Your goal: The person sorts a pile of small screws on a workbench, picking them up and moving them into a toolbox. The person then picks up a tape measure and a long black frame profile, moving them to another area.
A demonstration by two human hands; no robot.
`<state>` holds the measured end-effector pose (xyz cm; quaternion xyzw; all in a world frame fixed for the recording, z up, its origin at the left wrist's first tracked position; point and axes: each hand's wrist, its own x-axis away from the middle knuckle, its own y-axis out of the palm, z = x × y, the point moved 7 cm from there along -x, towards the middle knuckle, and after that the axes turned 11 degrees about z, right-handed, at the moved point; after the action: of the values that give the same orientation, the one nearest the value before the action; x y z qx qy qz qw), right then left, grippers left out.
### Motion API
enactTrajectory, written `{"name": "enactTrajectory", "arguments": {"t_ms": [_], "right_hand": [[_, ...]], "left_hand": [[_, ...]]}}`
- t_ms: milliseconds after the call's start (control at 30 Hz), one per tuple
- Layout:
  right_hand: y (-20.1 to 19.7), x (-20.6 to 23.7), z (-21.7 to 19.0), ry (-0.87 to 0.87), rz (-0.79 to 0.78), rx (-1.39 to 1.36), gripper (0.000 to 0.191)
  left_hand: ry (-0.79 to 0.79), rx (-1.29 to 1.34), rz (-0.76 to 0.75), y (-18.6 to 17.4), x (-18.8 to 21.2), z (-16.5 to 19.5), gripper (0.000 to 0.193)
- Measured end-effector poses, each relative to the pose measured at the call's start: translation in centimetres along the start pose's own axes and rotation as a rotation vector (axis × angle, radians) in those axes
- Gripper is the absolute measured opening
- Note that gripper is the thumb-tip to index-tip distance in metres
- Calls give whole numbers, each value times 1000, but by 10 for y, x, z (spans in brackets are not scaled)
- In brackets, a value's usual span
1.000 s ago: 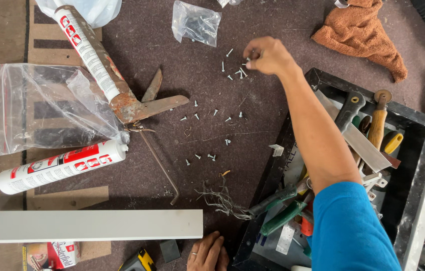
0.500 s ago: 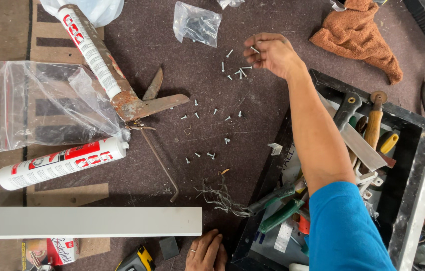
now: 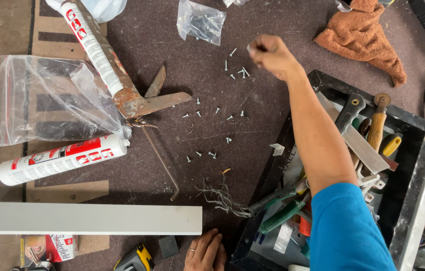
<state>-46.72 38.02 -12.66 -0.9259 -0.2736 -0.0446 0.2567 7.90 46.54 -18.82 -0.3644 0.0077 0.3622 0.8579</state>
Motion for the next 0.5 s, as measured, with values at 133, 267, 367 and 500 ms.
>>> {"name": "enactTrajectory", "arguments": {"t_ms": [133,267,367,500], "right_hand": [[7,-9,-8,114,-43,-899,12],[20,-24,-9,-13,13,-742,16],[34,-21,-26,-491,154,317,18],[40,-23,-17,-313,96,424,10]], "left_hand": [[21,12,-12,-1,1,1,21],[21,5,-42,-3,0,2,21],[12,22,-28,-7,-2,6,21],[-20,19,-40,-9,-4,9,22]]}}
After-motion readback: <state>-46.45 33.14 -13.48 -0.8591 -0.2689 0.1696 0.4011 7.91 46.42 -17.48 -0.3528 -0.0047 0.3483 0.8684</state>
